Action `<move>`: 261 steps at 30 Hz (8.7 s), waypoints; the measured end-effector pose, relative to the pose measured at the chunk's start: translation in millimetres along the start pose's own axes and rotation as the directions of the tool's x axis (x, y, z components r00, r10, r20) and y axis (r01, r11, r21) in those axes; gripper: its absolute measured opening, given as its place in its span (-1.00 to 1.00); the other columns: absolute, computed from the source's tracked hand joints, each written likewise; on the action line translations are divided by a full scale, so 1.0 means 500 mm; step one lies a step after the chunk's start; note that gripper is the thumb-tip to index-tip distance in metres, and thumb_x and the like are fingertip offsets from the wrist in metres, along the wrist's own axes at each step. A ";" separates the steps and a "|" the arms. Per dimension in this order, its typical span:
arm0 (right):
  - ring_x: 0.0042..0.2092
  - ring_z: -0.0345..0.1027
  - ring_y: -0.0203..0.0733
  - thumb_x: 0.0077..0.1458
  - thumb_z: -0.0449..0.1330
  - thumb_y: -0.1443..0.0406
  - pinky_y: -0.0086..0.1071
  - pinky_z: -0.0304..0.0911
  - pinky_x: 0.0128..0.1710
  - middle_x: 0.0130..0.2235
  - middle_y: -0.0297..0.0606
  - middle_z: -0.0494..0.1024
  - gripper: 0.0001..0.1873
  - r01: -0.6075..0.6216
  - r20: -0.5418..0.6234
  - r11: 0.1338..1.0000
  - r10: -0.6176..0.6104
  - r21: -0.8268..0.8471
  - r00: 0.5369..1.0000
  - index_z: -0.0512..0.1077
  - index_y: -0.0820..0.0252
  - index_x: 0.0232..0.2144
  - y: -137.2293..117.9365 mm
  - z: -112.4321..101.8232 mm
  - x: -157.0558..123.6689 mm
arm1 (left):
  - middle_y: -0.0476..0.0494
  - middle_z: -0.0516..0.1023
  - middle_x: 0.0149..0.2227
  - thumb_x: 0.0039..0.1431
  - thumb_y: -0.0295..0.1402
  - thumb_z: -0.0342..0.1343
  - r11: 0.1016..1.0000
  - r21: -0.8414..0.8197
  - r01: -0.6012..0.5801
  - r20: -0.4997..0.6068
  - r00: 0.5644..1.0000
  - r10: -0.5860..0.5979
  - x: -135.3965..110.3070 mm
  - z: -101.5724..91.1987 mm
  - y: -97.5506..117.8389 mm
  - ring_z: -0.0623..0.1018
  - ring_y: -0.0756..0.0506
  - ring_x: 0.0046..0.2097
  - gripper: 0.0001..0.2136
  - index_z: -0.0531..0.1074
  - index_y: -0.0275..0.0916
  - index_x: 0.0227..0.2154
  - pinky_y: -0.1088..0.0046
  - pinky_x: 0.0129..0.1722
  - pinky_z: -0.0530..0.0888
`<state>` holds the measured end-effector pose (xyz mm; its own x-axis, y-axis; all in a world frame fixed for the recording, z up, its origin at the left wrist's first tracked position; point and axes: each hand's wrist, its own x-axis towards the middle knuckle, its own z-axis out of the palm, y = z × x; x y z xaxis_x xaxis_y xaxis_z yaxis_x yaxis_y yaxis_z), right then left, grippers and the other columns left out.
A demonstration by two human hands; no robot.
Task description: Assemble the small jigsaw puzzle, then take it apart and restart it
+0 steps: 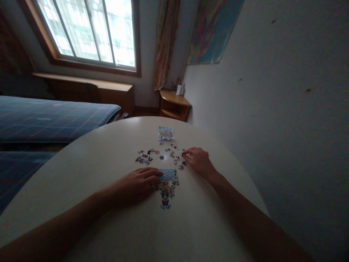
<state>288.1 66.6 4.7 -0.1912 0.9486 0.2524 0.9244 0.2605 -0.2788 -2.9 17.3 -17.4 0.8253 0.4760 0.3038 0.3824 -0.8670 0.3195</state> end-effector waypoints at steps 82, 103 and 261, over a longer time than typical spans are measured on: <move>-0.24 0.49 -0.21 0.13 0.27 0.31 -0.35 0.32 -0.18 -0.30 -0.30 0.67 -0.84 0.088 0.224 0.859 -0.228 0.505 0.948 0.65 0.03 -0.24 -0.101 -0.008 -0.099 | -0.17 0.43 0.16 0.35 -0.42 0.02 1.000 0.013 0.004 0.008 1.000 -0.004 -0.001 0.000 0.001 0.42 -0.18 0.19 -0.83 0.37 -0.16 -0.04 0.15 0.16 0.44; -0.25 0.47 -0.23 0.08 0.30 0.37 -0.32 0.29 -0.12 -0.33 -0.33 0.65 -0.87 0.215 0.126 0.857 -0.306 0.468 0.944 0.61 0.07 -0.29 -0.089 0.014 -0.101 | -0.17 0.42 0.18 0.34 -0.42 0.03 0.999 0.042 0.000 0.035 0.999 -0.001 -0.001 -0.001 0.000 0.42 -0.20 0.19 -0.81 0.37 -0.15 -0.03 0.13 0.18 0.40; 0.06 0.36 -0.01 0.17 0.15 0.25 -0.09 0.22 0.12 -0.02 -0.07 0.54 -0.75 -0.142 -0.181 0.989 0.148 0.046 0.972 0.53 0.17 -0.14 0.126 0.048 -0.037 | -0.15 0.27 0.29 0.34 -0.37 0.04 0.996 0.046 0.070 0.104 0.992 -0.074 -0.003 -0.008 0.017 0.28 -0.24 0.29 -0.61 0.28 -0.04 0.19 0.01 0.25 0.33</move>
<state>341.9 69.9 -39.8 0.0107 0.9281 0.3721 0.9259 0.1314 -0.3542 -2.5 9.7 -11.5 0.8334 0.5210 0.1844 0.4578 -0.8377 0.2978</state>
